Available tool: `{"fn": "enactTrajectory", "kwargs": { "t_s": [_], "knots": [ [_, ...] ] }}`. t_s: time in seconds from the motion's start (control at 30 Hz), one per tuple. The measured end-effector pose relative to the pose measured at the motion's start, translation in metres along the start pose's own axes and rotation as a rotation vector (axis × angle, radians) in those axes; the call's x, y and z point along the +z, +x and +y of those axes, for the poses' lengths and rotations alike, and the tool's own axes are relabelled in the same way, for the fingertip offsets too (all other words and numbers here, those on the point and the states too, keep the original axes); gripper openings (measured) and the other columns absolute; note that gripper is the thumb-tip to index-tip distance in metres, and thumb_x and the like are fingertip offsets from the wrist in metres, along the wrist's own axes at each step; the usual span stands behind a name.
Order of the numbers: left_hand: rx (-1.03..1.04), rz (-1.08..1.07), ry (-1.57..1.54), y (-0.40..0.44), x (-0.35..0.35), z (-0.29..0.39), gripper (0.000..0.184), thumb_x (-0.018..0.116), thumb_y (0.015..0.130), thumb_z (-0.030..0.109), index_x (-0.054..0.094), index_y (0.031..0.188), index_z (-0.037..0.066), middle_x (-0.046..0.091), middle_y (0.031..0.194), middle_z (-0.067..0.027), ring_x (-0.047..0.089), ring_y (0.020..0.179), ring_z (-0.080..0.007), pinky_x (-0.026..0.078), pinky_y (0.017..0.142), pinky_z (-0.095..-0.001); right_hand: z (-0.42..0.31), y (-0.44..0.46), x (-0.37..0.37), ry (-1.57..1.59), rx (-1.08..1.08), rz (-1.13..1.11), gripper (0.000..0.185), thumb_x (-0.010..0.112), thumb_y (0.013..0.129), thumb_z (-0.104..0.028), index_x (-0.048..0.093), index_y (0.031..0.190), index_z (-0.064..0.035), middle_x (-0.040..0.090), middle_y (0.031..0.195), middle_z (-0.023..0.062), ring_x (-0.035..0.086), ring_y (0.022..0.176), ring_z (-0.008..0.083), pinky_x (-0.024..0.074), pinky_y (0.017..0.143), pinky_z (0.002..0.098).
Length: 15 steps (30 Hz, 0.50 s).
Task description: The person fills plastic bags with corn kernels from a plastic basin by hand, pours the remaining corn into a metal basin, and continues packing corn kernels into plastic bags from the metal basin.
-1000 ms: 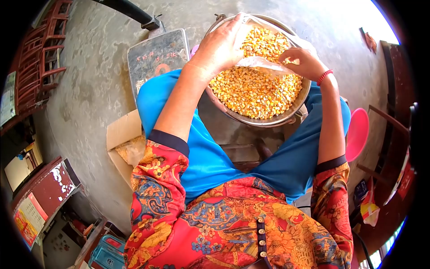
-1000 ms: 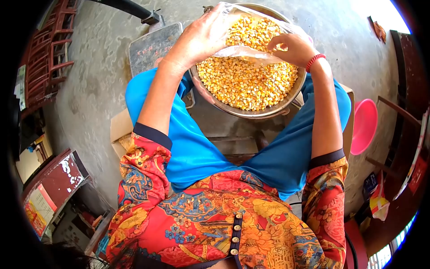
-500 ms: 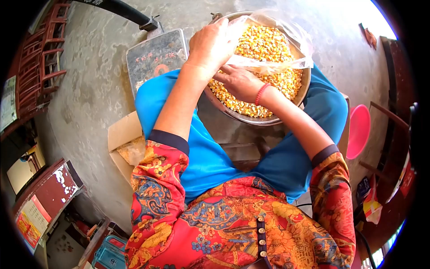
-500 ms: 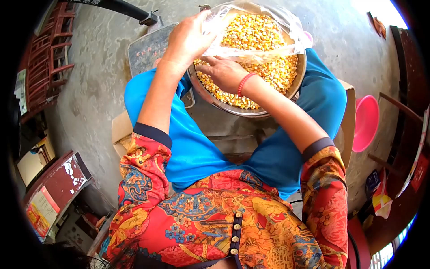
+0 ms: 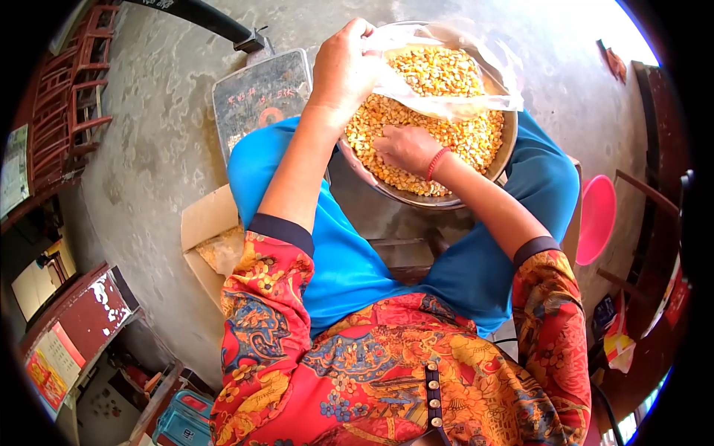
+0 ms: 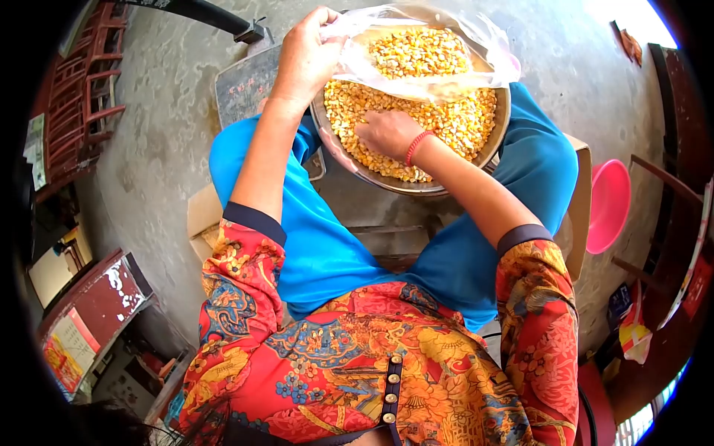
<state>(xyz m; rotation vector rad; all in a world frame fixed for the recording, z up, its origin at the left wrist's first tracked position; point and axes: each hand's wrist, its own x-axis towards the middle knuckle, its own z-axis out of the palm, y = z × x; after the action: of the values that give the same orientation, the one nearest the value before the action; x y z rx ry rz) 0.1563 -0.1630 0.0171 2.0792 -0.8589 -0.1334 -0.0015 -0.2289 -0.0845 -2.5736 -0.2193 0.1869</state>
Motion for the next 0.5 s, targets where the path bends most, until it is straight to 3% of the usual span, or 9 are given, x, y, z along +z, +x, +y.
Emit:
{"fn": "enactTrajectory", "kwargs": {
  "t_s": [0.07,0.13,0.2,0.23,0.27,0.33,0.47,0.5],
  "knots": [
    [0.005,-0.044,0.004,0.0,-0.001,0.001,0.019,0.062,0.074,0.015,0.059,0.09,0.004,0.063,0.082,-0.0183,0.061,0.08,-0.035,0.048,0.07,-0.0408,0.008,0.001,0.002,0.088,-0.013,0.085,0.012,0.057,0.079,-0.021,0.055,0.081,-0.009,0.052,0.072,0.0107,0.058,0.067,0.0268,0.0462,0.06,0.04],
    [-0.002,-0.099,0.114,-0.001,-0.002,0.002,0.029,0.063,0.076,0.027,0.062,0.092,0.003,0.062,0.082,-0.0229,0.061,0.079,-0.0352,0.049,0.067,-0.0396,0.013,0.005,-0.003,0.176,-0.028,0.17,0.013,0.056,0.082,-0.022,0.057,0.083,-0.0086,0.053,0.07,0.0107,0.058,0.064,0.0235,0.0462,0.058,0.0385],
    [-0.003,-0.112,0.169,-0.001,-0.003,0.008,0.03,0.063,0.077,0.027,0.062,0.093,0.003,0.062,0.082,-0.0229,0.061,0.079,-0.0355,0.049,0.068,-0.04,0.015,0.009,-0.015,0.589,0.204,0.046,0.022,0.053,0.088,-0.029,0.059,0.09,-0.0079,0.055,0.071,0.0063,0.053,0.057,0.0137,0.0443,0.05,0.032],
    [-0.004,-0.125,0.226,-0.001,-0.005,0.011,0.03,0.062,0.077,0.027,0.061,0.095,0.003,0.062,0.083,-0.023,0.061,0.08,-0.0359,0.048,0.068,-0.0403,-0.004,0.01,-0.045,0.818,0.454,-0.078,0.027,0.052,0.088,-0.032,0.06,0.094,-0.0072,0.061,0.079,0.0055,0.051,0.059,0.0143,0.0453,0.057,0.032],
    [-0.005,-0.124,0.226,-0.002,-0.005,0.012,0.03,0.062,0.077,0.027,0.061,0.095,0.003,0.062,0.083,-0.023,0.061,0.08,-0.0359,0.048,0.068,-0.0403,-0.01,0.01,-0.056,0.818,0.453,-0.078,0.027,0.052,0.088,-0.032,0.06,0.094,-0.0072,0.061,0.079,0.0055,0.051,0.059,0.0143,0.0453,0.057,0.032],
    [-0.013,-0.138,0.228,-0.001,-0.007,0.012,0.03,0.061,0.078,0.026,0.062,0.098,0.004,0.062,0.085,-0.0221,0.061,0.081,-0.0361,0.048,0.07,-0.0412,-0.018,0.009,-0.071,1.179,0.54,-0.146,0.025,0.051,0.09,-0.033,0.06,0.089,-0.0096,0.053,0.069,-0.0033,0.045,0.051,0.0036,0.0357,0.041,0.0188],
    [-0.003,-0.134,0.259,-0.002,-0.008,0.011,0.032,0.06,0.077,0.025,0.062,0.102,0.005,0.063,0.087,-0.021,0.061,0.083,-0.0367,0.048,0.072,-0.042,-0.029,0.001,-0.101,1.386,0.338,-0.181,0.026,0.049,0.091,-0.031,0.058,0.086,-0.0075,0.053,0.071,-0.0019,0.044,0.049,0.003,0.0317,0.039,0.0165],
    [-0.014,-0.154,0.274,-0.003,-0.01,0.013,0.032,0.059,0.077,0.025,0.062,0.103,0.005,0.063,0.088,-0.0208,0.061,0.084,-0.0367,0.048,0.073,-0.042,-0.029,0.001,-0.105,1.397,0.324,-0.085,0.026,0.048,0.092,-0.029,0.057,0.084,-0.006,0.052,0.07,-0.0007,0.042,0.047,0.0032,0.0301,0.038,0.0167]
  ]
}}
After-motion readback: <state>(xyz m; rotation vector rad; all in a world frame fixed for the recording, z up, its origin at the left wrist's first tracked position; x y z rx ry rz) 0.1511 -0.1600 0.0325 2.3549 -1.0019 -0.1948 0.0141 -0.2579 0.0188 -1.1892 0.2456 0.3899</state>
